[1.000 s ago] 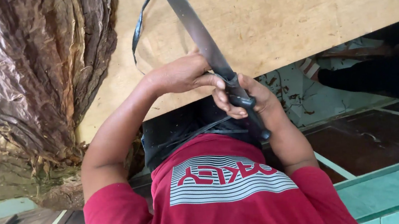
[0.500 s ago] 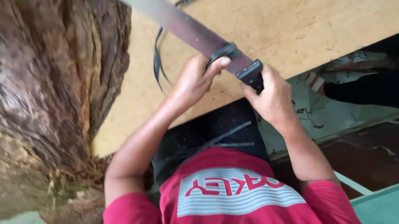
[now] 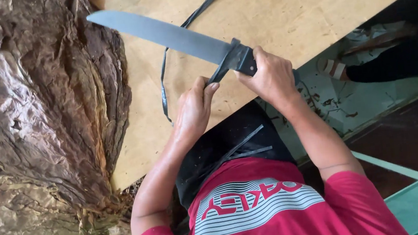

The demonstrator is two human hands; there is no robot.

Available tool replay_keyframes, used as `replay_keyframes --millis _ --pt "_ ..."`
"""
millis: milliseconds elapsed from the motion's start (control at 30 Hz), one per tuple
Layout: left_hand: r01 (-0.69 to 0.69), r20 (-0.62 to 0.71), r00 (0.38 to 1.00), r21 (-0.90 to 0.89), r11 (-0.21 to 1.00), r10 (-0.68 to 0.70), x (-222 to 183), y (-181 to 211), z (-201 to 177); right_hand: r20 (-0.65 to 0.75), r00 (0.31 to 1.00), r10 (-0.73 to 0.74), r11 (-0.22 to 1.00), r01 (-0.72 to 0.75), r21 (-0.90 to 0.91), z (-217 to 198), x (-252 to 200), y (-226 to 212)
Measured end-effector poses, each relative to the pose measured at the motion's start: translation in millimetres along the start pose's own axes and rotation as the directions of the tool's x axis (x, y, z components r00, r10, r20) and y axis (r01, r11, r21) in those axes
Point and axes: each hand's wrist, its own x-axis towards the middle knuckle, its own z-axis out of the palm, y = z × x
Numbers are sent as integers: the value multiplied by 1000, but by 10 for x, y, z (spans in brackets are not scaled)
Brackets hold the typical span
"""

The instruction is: Preparing tying strips with a knife and bundling tobacco leaves on a wooden table.

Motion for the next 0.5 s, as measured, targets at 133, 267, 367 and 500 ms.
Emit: replay_keyframes --millis 133,267,367,500 --pt "-1 -47 999 -18 1000 0 -6 77 -44 -112 986 -124 979 103 -178 184 39 166" --pt "-23 -217 976 -83 996 4 82 92 -5 -79 974 -212 968 198 -157 93 -4 -69" --pt "-34 -243 970 -112 993 5 77 74 39 -126 950 -285 949 262 -174 107 23 6" --pt "-39 -243 970 -128 991 7 19 -14 11 -140 926 -352 917 311 -251 98 154 336"
